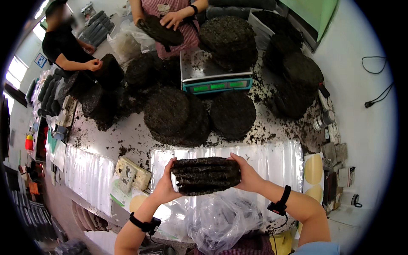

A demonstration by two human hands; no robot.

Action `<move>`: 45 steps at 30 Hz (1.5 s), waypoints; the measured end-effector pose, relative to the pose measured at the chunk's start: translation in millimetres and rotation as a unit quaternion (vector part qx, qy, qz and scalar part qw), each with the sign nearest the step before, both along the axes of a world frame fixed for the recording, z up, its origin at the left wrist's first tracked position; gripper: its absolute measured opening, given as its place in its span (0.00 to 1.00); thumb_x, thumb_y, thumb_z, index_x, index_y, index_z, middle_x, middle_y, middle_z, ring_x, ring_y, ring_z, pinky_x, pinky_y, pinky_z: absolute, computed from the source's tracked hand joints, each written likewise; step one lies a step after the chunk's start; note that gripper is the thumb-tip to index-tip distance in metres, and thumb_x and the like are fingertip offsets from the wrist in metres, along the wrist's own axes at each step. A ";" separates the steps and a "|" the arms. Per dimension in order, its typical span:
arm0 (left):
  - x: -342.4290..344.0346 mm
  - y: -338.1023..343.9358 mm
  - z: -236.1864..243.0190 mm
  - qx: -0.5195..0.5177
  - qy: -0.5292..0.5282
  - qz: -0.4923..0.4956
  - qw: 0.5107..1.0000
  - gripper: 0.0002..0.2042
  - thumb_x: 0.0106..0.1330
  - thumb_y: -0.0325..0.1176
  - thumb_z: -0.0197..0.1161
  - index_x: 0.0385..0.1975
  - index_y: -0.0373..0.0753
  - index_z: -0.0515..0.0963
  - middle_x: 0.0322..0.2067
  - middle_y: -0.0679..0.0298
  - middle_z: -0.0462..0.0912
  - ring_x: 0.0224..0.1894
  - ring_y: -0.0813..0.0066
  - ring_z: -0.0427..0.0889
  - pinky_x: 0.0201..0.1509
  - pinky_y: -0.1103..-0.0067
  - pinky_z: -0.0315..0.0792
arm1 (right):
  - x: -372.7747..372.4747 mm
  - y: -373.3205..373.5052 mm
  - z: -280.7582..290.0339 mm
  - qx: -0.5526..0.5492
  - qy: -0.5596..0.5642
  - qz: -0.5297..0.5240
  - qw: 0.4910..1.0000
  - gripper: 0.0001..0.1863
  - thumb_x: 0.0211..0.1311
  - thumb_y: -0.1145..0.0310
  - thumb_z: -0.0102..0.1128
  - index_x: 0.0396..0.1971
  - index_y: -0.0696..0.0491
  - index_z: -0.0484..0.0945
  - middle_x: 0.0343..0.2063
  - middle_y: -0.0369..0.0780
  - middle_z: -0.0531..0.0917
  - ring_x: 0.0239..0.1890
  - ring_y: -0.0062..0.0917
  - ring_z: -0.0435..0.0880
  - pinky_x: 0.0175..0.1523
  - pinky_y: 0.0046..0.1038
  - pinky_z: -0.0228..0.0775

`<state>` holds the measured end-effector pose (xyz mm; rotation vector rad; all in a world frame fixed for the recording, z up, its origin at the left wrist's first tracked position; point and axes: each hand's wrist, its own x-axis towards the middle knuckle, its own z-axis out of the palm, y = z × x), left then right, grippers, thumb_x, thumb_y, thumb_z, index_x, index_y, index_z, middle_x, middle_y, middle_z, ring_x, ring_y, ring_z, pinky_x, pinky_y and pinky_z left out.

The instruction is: The person is packing round tea cakes into plastic bags, sealing the bags by hand, and applying circular green labels to the top of each package.

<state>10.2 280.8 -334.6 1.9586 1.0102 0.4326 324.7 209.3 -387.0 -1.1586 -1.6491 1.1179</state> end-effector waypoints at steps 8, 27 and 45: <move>50.1 -3.2 -25.2 0.225 0.049 -0.050 0.972 0.57 0.42 0.39 0.77 0.69 0.39 0.40 0.69 0.43 0.38 0.69 0.37 0.43 0.68 0.56 0.49 | 12.4 2.2 -29.3 -0.013 -0.151 0.014 0.988 0.53 0.38 0.71 0.73 0.66 0.52 0.49 0.55 0.46 0.64 0.58 0.40 0.66 0.63 0.36 0.58; -4.6 -161.4 -11.0 -0.705 -0.112 0.232 0.661 0.32 0.67 0.51 0.53 0.66 0.43 0.54 0.56 0.57 0.67 0.57 0.67 0.68 0.62 0.65 0.61 | 46.9 -36.5 68.1 0.009 0.055 -0.336 0.940 0.44 0.45 0.74 0.72 0.60 0.55 0.53 0.52 0.43 0.69 0.55 0.27 0.68 0.60 0.29 0.61; 3.4 -154.2 132.7 -0.511 -0.356 0.252 0.741 0.18 0.73 0.43 0.45 0.55 0.40 0.71 0.25 0.69 0.77 0.19 0.82 0.68 0.25 0.85 0.67 | -28.4 -169.7 222.2 0.020 0.128 -0.184 0.974 0.46 0.45 0.69 0.72 0.64 0.55 0.54 0.57 0.41 0.70 0.56 0.26 0.70 0.62 0.32 0.61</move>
